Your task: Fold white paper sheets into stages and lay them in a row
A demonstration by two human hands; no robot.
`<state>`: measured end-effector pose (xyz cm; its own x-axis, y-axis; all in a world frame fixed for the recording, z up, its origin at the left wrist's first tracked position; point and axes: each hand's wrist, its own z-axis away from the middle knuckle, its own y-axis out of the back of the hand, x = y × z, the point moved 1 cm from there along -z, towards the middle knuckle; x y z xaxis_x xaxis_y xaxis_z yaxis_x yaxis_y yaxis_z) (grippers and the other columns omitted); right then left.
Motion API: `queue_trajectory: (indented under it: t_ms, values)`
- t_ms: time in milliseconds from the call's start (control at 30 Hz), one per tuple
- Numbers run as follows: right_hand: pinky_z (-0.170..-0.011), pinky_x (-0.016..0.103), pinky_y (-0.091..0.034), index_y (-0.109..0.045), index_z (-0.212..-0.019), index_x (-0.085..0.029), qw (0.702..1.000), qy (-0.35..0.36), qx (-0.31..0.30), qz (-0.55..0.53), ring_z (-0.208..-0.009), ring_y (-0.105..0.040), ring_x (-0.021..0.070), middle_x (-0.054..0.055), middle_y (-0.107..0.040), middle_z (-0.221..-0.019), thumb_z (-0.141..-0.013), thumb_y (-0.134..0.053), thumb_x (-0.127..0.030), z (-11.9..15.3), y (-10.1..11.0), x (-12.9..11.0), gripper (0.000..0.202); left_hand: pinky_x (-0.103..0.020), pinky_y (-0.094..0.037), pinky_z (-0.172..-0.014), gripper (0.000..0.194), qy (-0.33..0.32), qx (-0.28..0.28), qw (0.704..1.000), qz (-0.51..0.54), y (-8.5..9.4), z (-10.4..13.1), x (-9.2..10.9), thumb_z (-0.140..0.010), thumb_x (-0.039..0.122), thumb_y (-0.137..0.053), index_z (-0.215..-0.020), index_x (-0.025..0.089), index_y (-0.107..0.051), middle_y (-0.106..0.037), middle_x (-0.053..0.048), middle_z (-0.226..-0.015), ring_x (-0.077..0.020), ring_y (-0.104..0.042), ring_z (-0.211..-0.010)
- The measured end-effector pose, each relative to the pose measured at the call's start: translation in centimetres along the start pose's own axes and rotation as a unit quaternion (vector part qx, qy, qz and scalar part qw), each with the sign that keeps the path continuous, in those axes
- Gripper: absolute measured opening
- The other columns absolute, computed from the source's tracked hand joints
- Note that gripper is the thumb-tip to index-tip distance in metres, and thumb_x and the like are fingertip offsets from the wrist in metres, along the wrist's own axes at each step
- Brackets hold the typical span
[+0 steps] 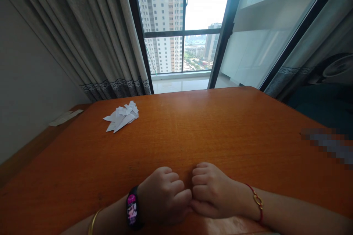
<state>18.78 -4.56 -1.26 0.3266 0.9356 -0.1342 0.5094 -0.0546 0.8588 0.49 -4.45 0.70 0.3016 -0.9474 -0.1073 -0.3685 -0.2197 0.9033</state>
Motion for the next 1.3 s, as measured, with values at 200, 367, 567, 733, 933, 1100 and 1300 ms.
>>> queue_trajectory:
  t_ms: [200, 367, 567, 733, 933, 1100, 1300]
  values:
    - [-0.056, 0.032, -0.029, -0.048, -0.055, -0.019, 1.0, -0.006, -0.007, -0.009, -0.054, -0.042, 0.0136, 0.0, -0.05, -0.05, -0.091, -0.04, -0.03, 0.09, -0.03, 0.01, 0.038, -0.034, -0.024, -0.045, 0.015, 0.006, -0.018, 1.0, 0.008, -0.22, 0.27, 0.01, -0.081, 0.025, -0.047, -0.068, 0.021, -0.041, -0.048, 0.004, -0.054, -0.0134, -0.042, -0.047]
    - [-0.056, 0.031, -0.029, -0.048, -0.056, -0.019, 1.0, -0.016, -0.014, -0.015, -0.054, -0.041, 0.0134, 0.0, -0.049, -0.051, -0.09, -0.04, -0.028, 0.14, -0.16, -0.13, 0.036, -0.033, -0.024, -0.045, 0.018, 0.005, -0.015, 1.0, -0.001, -0.36, 0.16, 0.1, -0.082, 0.025, -0.047, -0.067, 0.021, -0.038, -0.048, 0.004, -0.054, -0.0129, -0.042, -0.047]
    - [-0.057, 0.031, -0.031, -0.048, -0.057, -0.019, 0.999, -0.019, -0.023, -0.017, -0.054, -0.041, 0.0132, 0.0, -0.05, -0.052, -0.089, -0.04, -0.027, 0.16, -0.22, -0.04, 0.035, -0.033, -0.024, -0.046, 0.017, 0.007, -0.023, 1.0, -0.002, -0.48, 0.24, 0.18, -0.081, 0.026, -0.049, -0.068, 0.021, -0.038, -0.049, 0.004, -0.054, -0.0128, -0.043, -0.048]
    - [-0.057, 0.031, -0.03, -0.048, -0.056, -0.019, 1.0, -0.016, -0.017, -0.018, -0.055, -0.041, 0.0134, 0.0, -0.049, -0.051, -0.09, -0.04, -0.027, 0.02, -0.05, -0.02, 0.036, -0.033, -0.023, -0.045, 0.017, 0.011, -0.025, 1.0, -0.001, -0.56, 0.32, 0.27, -0.079, 0.025, -0.049, -0.067, 0.021, -0.037, -0.048, 0.004, -0.054, -0.0128, -0.043, -0.047]
    - [-0.057, 0.032, -0.03, -0.05, -0.057, -0.019, 0.999, -0.018, -0.021, -0.015, -0.055, -0.043, 0.0134, 0.0, -0.05, -0.051, -0.092, -0.042, -0.03, -0.02, 0.25, -0.08, 0.038, -0.031, -0.028, -0.047, 0.017, 0.001, -0.066, 0.998, -0.002, -0.26, 0.45, -0.13, -0.081, 0.024, -0.049, -0.07, 0.021, -0.037, -0.05, 0.004, -0.057, -0.0128, -0.046, -0.05]
    - [-0.056, 0.032, -0.028, -0.049, -0.056, -0.019, 1.0, -0.007, -0.016, -0.022, -0.054, -0.042, 0.0135, 0.0, -0.049, -0.05, -0.092, -0.042, -0.03, -0.08, 0.28, -0.22, 0.038, -0.033, -0.024, -0.045, 0.017, 0.0, -0.056, 0.998, 0.019, -0.08, 0.49, -0.11, -0.076, 0.023, -0.051, -0.068, 0.021, -0.036, -0.048, 0.004, -0.056, -0.0132, -0.043, -0.048]
    - [-0.058, 0.031, -0.028, -0.047, -0.056, -0.019, 0.999, -0.022, -0.032, -0.019, -0.055, -0.04, 0.013, 0.0, -0.049, -0.052, -0.088, -0.044, -0.026, -0.02, 0.24, -0.06, 0.033, -0.033, -0.025, -0.046, 0.014, 0.018, -0.046, 0.998, 0.024, -0.12, 0.36, 0.03, -0.079, 0.024, -0.049, -0.069, 0.021, -0.04, -0.05, 0.004, -0.056, -0.0133, -0.044, -0.048]
